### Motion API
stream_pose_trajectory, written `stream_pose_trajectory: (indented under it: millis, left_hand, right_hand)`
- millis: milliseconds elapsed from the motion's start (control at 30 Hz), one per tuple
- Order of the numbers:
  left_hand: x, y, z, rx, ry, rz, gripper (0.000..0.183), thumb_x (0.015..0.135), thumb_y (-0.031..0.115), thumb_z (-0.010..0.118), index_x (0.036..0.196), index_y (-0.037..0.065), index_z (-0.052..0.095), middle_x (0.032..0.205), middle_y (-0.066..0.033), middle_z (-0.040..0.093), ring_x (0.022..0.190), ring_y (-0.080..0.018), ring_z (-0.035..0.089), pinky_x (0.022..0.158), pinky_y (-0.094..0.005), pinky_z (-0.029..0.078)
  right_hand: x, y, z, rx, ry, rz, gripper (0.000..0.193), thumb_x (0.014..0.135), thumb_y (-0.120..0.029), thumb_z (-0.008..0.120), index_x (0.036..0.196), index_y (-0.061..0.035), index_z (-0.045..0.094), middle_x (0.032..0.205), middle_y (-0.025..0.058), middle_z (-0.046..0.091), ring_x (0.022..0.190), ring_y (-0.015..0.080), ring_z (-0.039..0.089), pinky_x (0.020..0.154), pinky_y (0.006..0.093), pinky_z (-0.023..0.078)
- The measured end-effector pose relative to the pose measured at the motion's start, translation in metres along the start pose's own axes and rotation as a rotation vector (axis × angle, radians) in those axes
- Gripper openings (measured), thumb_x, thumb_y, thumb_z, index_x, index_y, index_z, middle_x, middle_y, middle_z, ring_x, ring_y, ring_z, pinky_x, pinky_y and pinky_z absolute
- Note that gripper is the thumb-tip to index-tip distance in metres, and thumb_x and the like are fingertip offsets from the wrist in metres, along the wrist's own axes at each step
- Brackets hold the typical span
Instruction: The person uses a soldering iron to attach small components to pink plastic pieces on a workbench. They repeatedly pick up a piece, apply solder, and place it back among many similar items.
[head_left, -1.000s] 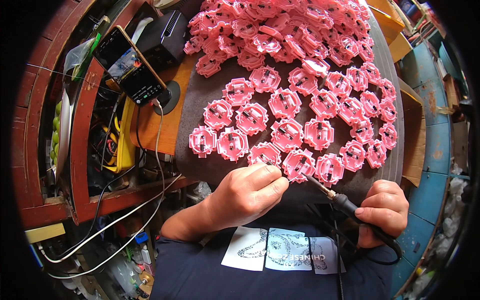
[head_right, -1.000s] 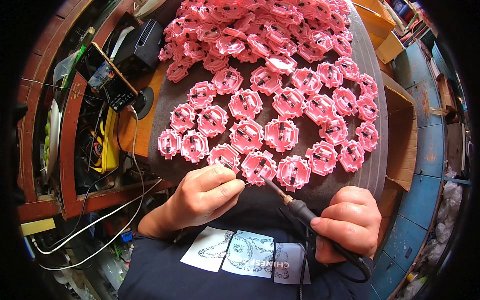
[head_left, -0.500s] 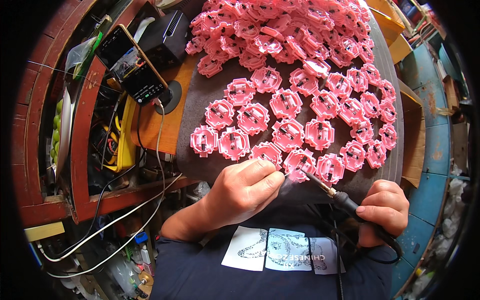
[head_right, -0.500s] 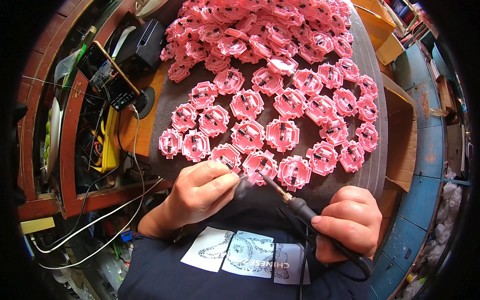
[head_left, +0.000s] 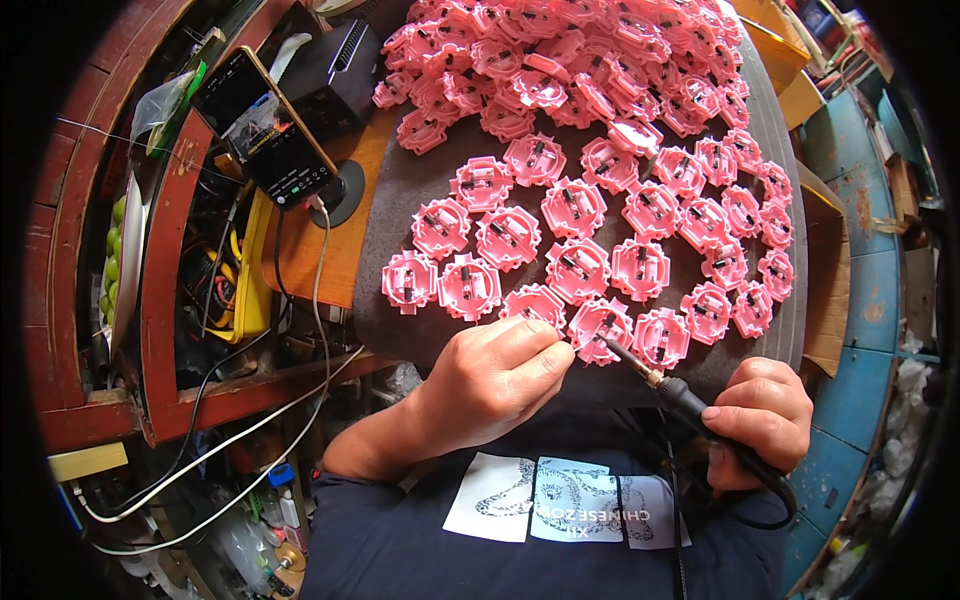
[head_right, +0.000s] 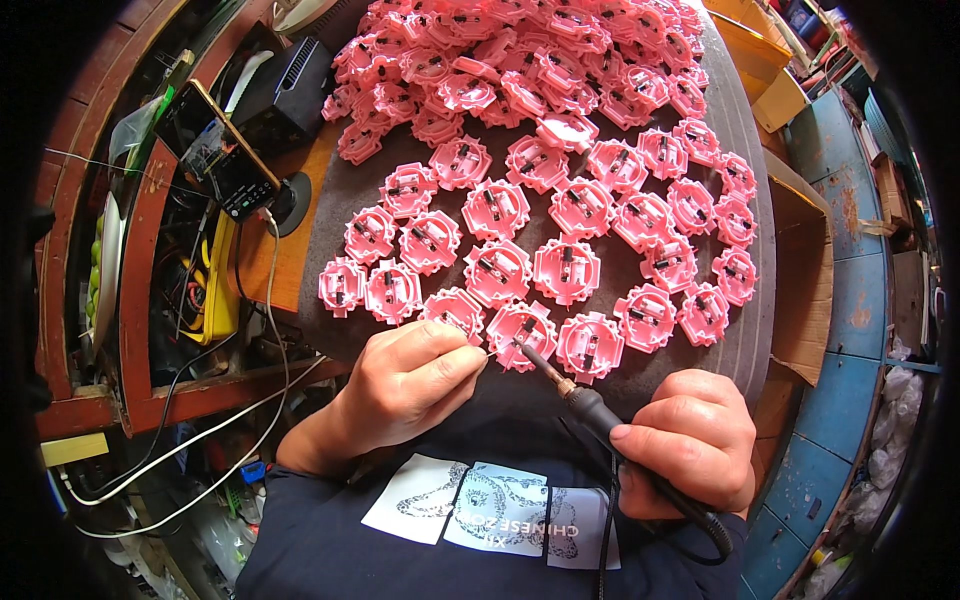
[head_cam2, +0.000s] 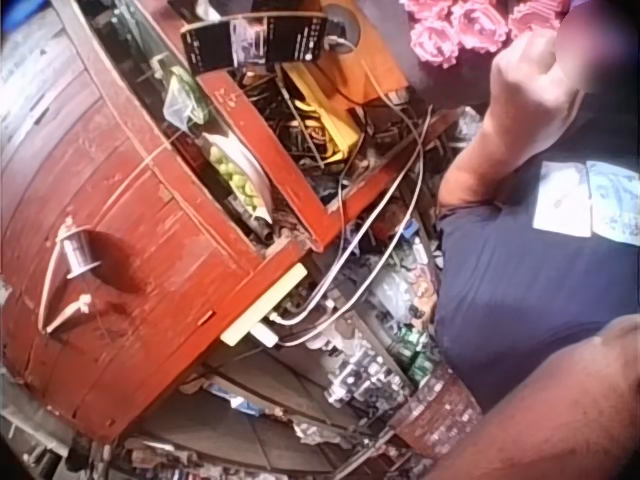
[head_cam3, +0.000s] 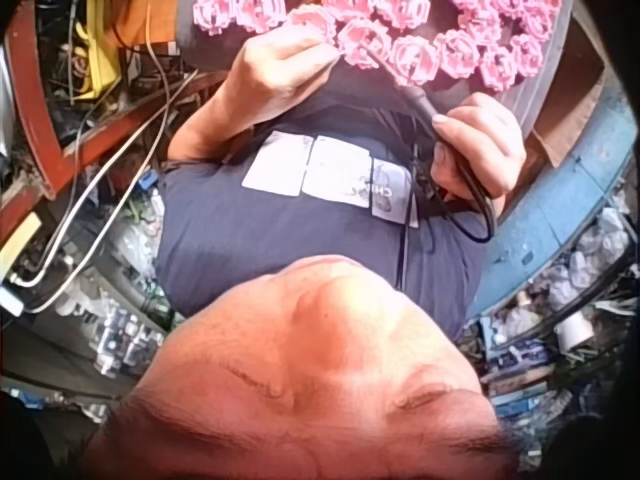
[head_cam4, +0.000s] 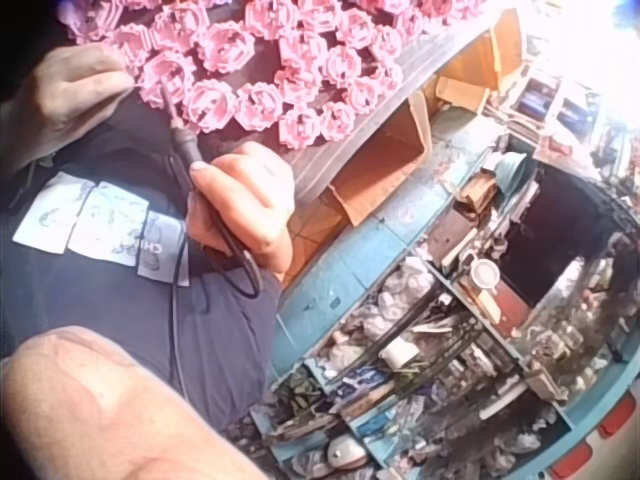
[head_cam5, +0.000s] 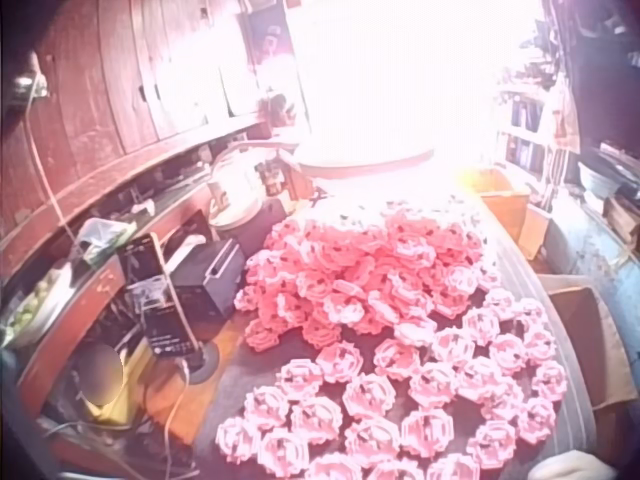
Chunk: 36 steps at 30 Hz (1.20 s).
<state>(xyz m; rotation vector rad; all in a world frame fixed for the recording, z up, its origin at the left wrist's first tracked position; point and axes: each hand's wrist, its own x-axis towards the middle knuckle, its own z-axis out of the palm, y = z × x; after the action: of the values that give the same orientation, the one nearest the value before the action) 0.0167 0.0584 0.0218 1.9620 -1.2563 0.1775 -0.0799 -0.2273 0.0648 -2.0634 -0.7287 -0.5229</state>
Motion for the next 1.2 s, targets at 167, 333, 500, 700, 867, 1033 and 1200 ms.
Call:
stream_pose_trajectory:
  millis: [167, 333, 500, 700, 867, 1033, 1200]
  left_hand:
    - [0.001, 0.001, 0.000, 0.006, -0.010, -0.014, 0.031, 0.073, -0.007, 0.080, 0.101, 0.000, 0.069, 0.091, -0.0095, 0.064, 0.075, -0.0266, 0.067, 0.063, -0.0361, 0.056]
    - [0.003, 0.001, 0.000, 0.010, -0.011, -0.009, 0.031, 0.073, -0.007, 0.080, 0.102, 0.000, 0.069, 0.091, -0.0092, 0.064, 0.075, -0.0267, 0.067, 0.063, -0.0362, 0.056]
    - [0.004, 0.001, 0.000, 0.019, -0.018, -0.014, 0.031, 0.073, -0.007, 0.080, 0.101, 0.001, 0.069, 0.091, -0.0090, 0.064, 0.075, -0.0265, 0.067, 0.062, -0.0362, 0.055]
    - [0.006, 0.002, 0.002, 0.025, -0.010, -0.018, 0.029, 0.074, -0.007, 0.079, 0.100, 0.000, 0.069, 0.091, -0.0091, 0.064, 0.074, -0.0265, 0.067, 0.063, -0.0361, 0.055]
    - [0.005, 0.003, 0.001, 0.020, -0.006, -0.028, 0.029, 0.075, -0.007, 0.079, 0.101, 0.000, 0.069, 0.091, -0.0099, 0.064, 0.076, -0.0267, 0.068, 0.064, -0.0359, 0.056]
    - [0.000, 0.003, -0.006, 0.017, 0.101, -0.042, 0.030, 0.077, -0.008, 0.080, 0.104, 0.000, 0.069, 0.092, -0.0112, 0.065, 0.077, -0.0261, 0.068, 0.067, -0.0356, 0.057]
    - [0.000, 0.006, -0.017, 0.014, 0.148, -0.048, 0.030, 0.079, -0.008, 0.081, 0.106, 0.000, 0.070, 0.091, -0.0112, 0.066, 0.078, -0.0264, 0.069, 0.068, -0.0361, 0.057]
  right_hand:
    - [0.002, -0.001, 0.000, -0.008, -0.007, 0.000, 0.033, 0.066, -0.008, 0.074, 0.098, -0.0024, 0.072, 0.071, 0.0092, 0.065, 0.051, 0.0202, 0.055, 0.046, 0.0327, 0.040]
    - [0.003, 0.000, -0.001, -0.006, -0.017, -0.008, 0.032, 0.065, -0.007, 0.073, 0.097, -0.0023, 0.072, 0.071, 0.0090, 0.064, 0.050, 0.0202, 0.055, 0.046, 0.0325, 0.040]
    - [0.006, 0.000, 0.000, -0.010, -0.019, -0.017, 0.033, 0.064, -0.006, 0.073, 0.097, -0.0025, 0.073, 0.071, 0.0091, 0.064, 0.050, 0.0203, 0.055, 0.046, 0.0322, 0.042]
    - [0.009, -0.001, 0.000, -0.028, -0.034, -0.032, 0.034, 0.062, -0.006, 0.073, 0.097, -0.0026, 0.073, 0.072, 0.0090, 0.064, 0.050, 0.0206, 0.055, 0.046, 0.0323, 0.042]
    - [0.011, -0.002, -0.002, -0.030, -0.077, -0.044, 0.035, 0.062, -0.006, 0.073, 0.097, -0.0026, 0.073, 0.072, 0.0090, 0.064, 0.051, 0.0208, 0.055, 0.047, 0.0323, 0.043]
    - [0.007, -0.006, -0.003, -0.060, -0.029, 0.000, 0.035, 0.063, -0.007, 0.074, 0.098, -0.0039, 0.073, 0.073, 0.0090, 0.065, 0.053, 0.0222, 0.056, 0.051, 0.0340, 0.045]
    - [0.007, -0.006, -0.007, -0.049, -0.057, 0.004, 0.035, 0.065, -0.011, 0.076, 0.099, -0.0038, 0.073, 0.075, 0.0091, 0.066, 0.055, 0.0238, 0.058, 0.053, 0.0346, 0.047]
